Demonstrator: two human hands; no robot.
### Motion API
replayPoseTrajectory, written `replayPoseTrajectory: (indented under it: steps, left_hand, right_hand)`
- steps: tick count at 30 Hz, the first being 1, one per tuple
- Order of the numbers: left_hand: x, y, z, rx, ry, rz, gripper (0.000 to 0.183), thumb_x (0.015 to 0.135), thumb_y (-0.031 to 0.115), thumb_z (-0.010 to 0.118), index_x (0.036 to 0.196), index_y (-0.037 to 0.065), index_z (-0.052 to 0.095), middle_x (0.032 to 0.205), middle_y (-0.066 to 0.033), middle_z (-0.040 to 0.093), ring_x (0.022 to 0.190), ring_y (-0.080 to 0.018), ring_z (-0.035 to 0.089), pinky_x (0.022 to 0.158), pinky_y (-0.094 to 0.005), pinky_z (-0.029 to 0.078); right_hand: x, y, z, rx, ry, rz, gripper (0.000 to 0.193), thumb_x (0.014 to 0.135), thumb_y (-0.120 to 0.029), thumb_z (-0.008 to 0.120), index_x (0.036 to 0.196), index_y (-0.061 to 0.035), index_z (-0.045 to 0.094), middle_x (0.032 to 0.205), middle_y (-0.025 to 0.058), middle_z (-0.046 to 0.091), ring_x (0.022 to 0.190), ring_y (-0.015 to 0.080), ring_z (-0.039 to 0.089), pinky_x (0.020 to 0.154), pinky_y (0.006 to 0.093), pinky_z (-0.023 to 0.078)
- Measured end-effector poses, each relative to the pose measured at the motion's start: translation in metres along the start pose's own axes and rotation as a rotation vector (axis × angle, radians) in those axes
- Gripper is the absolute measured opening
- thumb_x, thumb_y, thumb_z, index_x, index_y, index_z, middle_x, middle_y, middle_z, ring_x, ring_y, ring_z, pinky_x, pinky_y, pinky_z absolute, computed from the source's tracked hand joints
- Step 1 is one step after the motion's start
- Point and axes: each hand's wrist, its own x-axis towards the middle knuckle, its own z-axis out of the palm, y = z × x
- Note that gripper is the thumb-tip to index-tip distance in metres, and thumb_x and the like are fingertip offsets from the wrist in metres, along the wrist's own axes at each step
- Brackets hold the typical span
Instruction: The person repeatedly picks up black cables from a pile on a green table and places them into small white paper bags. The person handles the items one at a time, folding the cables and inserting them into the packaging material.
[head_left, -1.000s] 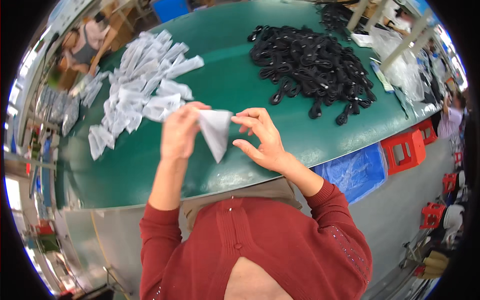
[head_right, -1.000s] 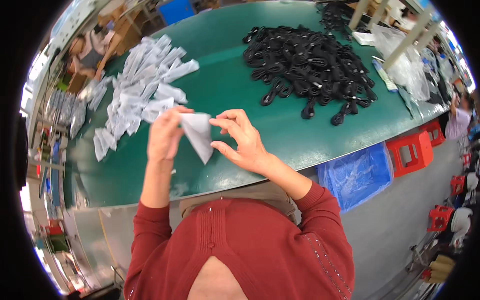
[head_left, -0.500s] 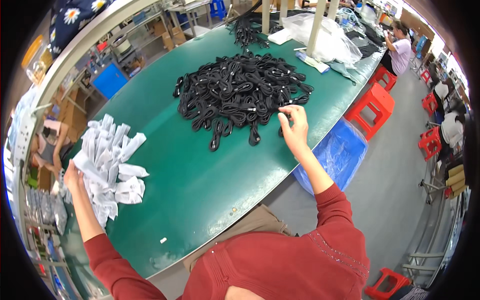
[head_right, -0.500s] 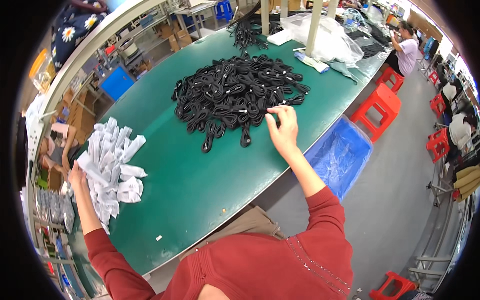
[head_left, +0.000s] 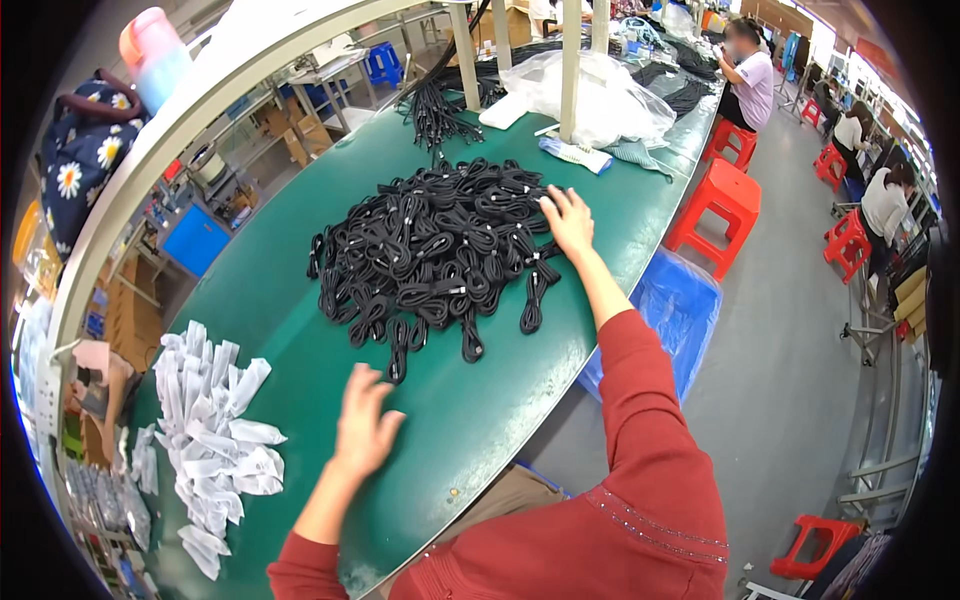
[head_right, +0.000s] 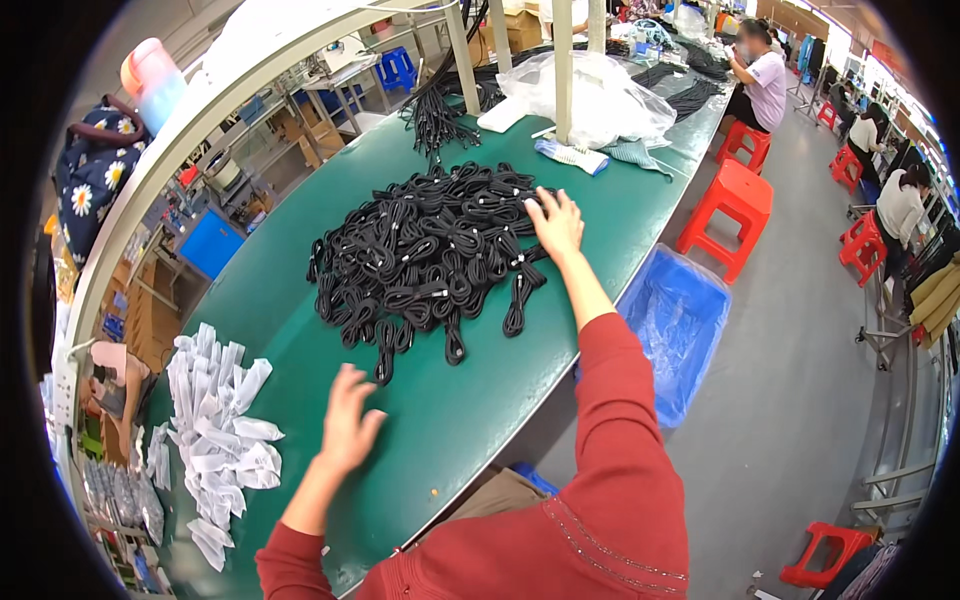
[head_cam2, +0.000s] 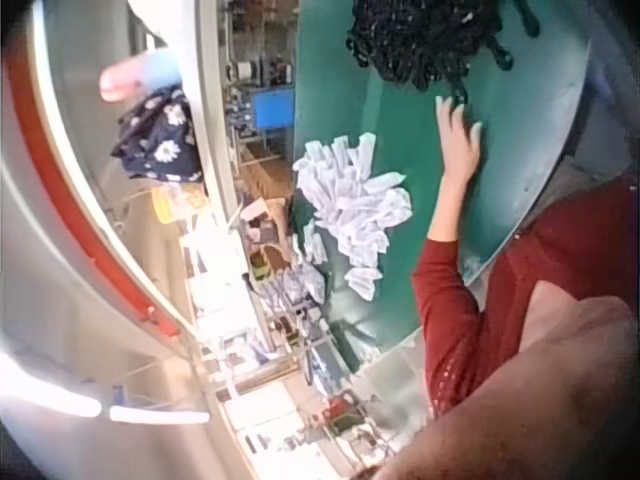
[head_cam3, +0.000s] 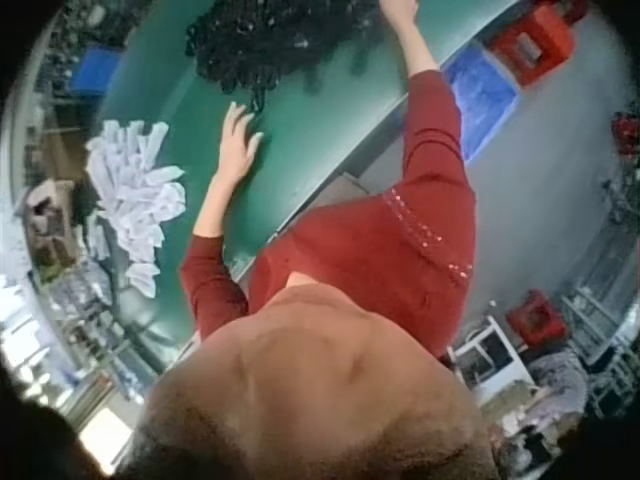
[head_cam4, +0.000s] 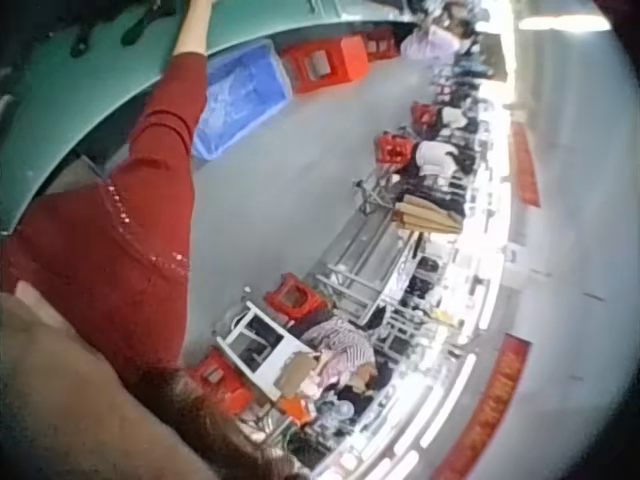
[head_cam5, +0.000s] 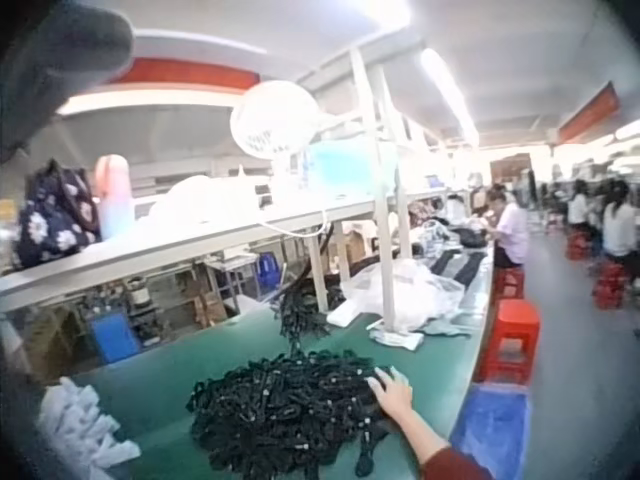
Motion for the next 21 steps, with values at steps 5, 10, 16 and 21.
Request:
replayPoseTrajectory:
  steps: [5, 10, 16, 21]
  left_hand:
    - [0.055, 0.045, 0.059, -0.145, -0.256, 0.434, 0.065, 0.077, 0.026, 0.078, 0.132, 0.002, 0.053, 0.146, -0.018, 0.043, 0.141, -0.0367, 0.035, 0.116, -0.0519, 0.03]
    - [0.098, 0.043, 0.091, -0.18, -0.236, 0.592, 0.065, 0.08, 0.032, 0.075, 0.135, 0.004, 0.053, 0.148, -0.0163, 0.043, 0.141, -0.0341, 0.037, 0.117, -0.0529, 0.026]
    - [0.124, 0.039, 0.105, -0.137, -0.037, 0.534, 0.058, 0.079, 0.032, 0.076, 0.129, 0.007, 0.06, 0.142, -0.0146, 0.05, 0.136, -0.033, 0.045, 0.116, -0.0565, 0.023]
    - [0.125, 0.034, 0.11, -0.101, -0.019, 0.522, 0.056, 0.078, 0.034, 0.077, 0.126, 0.01, 0.061, 0.137, -0.014, 0.053, 0.133, -0.0332, 0.048, 0.113, -0.0559, 0.026]
  right_hand:
    - [-0.013, -0.025, 0.04, -0.086, 0.045, -0.083, 0.056, 0.09, -0.059, 0.052, 0.135, -0.0254, 0.059, 0.141, 0.0163, 0.051, 0.13, 0.0342, 0.043, 0.108, 0.0491, 0.031]
    - [-0.026, -0.054, 0.064, -0.076, 0.022, -0.075, 0.06, 0.091, -0.058, 0.051, 0.14, -0.023, 0.054, 0.143, 0.0175, 0.048, 0.129, 0.0345, 0.042, 0.106, 0.0511, 0.031]
    - [-0.051, -0.087, 0.076, -0.091, -0.013, -0.114, 0.064, 0.09, -0.057, 0.053, 0.142, -0.0189, 0.05, 0.144, 0.0238, 0.044, 0.126, 0.0393, 0.043, 0.102, 0.0531, 0.032]
    - [-0.077, -0.115, 0.097, -0.104, -0.026, -0.202, 0.063, 0.093, -0.05, 0.052, 0.145, -0.0137, 0.045, 0.141, 0.0235, 0.047, 0.122, 0.0376, 0.045, 0.097, 0.0513, 0.034]
